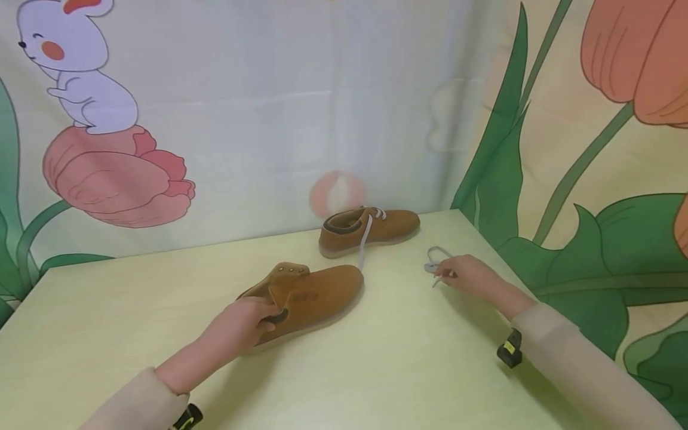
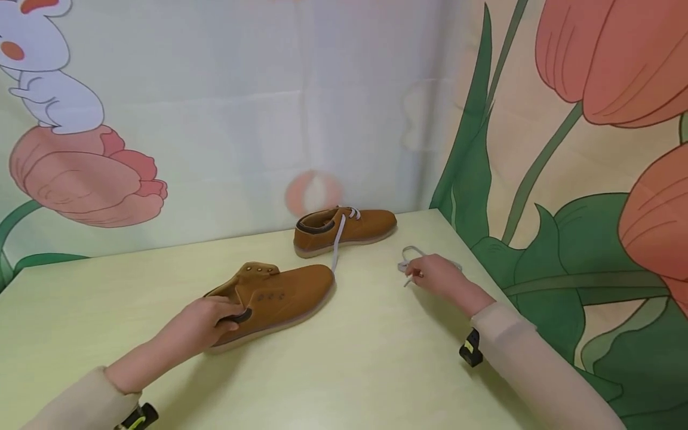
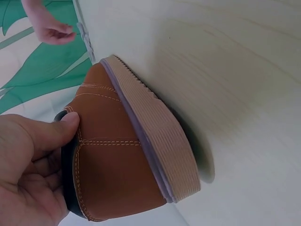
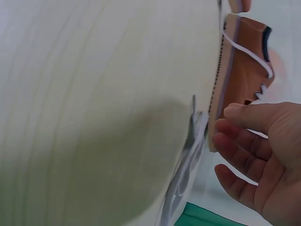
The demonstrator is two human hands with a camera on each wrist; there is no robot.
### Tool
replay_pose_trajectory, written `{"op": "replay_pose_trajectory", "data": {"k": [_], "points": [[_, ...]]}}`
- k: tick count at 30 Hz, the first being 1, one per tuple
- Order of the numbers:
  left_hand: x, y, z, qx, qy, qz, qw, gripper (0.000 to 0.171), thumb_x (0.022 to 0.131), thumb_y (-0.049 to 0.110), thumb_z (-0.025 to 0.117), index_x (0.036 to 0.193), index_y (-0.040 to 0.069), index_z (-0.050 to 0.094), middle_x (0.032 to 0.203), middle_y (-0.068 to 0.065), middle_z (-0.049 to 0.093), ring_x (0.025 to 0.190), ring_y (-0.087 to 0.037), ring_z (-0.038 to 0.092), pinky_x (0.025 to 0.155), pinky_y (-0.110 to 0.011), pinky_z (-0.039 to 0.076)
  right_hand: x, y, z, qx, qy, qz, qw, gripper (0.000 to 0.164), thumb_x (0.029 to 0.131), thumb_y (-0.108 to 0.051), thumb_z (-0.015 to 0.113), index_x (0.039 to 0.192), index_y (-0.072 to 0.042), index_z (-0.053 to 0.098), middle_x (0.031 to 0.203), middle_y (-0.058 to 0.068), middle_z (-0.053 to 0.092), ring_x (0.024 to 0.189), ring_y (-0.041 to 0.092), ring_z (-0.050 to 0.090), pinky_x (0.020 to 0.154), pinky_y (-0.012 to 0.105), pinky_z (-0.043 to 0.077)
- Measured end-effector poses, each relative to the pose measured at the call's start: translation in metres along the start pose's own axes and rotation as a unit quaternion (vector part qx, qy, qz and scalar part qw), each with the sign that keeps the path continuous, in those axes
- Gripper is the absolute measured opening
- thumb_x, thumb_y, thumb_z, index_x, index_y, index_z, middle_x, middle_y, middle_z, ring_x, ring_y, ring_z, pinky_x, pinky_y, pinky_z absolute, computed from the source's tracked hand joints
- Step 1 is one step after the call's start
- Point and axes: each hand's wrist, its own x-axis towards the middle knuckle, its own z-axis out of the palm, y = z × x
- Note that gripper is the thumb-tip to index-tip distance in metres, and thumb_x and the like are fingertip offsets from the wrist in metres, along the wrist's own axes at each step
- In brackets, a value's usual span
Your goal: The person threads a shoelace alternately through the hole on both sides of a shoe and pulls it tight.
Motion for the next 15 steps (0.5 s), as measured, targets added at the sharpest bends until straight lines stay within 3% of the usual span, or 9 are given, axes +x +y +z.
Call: {"op": "replay_pose_trajectory", "data": {"k": [6, 9, 15], "points": [[0.000, -0.003, -0.002, 0.024, 0.039, 0.013, 0.9989, 0.016, 0.079, 0.005, 0.077, 0.095, 0.003, 0.074, 0.088, -0.006, 0.073, 0.080, -0.018, 0.067, 0.073, -0.034, 0.057, 0.017, 0.005, 0.008, -0.089, -0.020, -0.027, 0.996, 0.010, 0.089, -0.003, 0.066, 0.095, -0.006, 0.074, 0.095, 0.011, 0.075, 0.085, 0.024, 0.069, 0.074, 0.034, 0.055], [-0.001, -0.004, -0.006, 0.006, 0.047, 0.014, 0.9988, 0.014, 0.082, 0.006, 0.074, 0.096, 0.003, 0.074, 0.087, -0.005, 0.073, 0.077, -0.016, 0.065, 0.070, -0.031, 0.056, 0.024, 0.008, 0.015, -0.123, -0.033, -0.023, 0.992, 0.009, 0.091, -0.006, 0.066, 0.092, -0.009, 0.074, 0.096, 0.010, 0.075, 0.086, 0.024, 0.070, 0.073, 0.035, 0.055], [-0.006, -0.010, -0.019, -0.042, 0.046, -0.034, 0.9975, 0.012, 0.089, 0.010, 0.070, 0.099, 0.010, 0.075, 0.086, 0.004, 0.070, 0.074, -0.006, 0.056, 0.068, -0.027, 0.051, 0.028, 0.011, 0.022, -0.163, -0.020, -0.037, 0.986, 0.010, 0.091, -0.008, 0.064, 0.085, -0.011, 0.072, 0.087, 0.006, 0.071, 0.075, 0.020, 0.065, 0.066, 0.034, 0.053]]}}
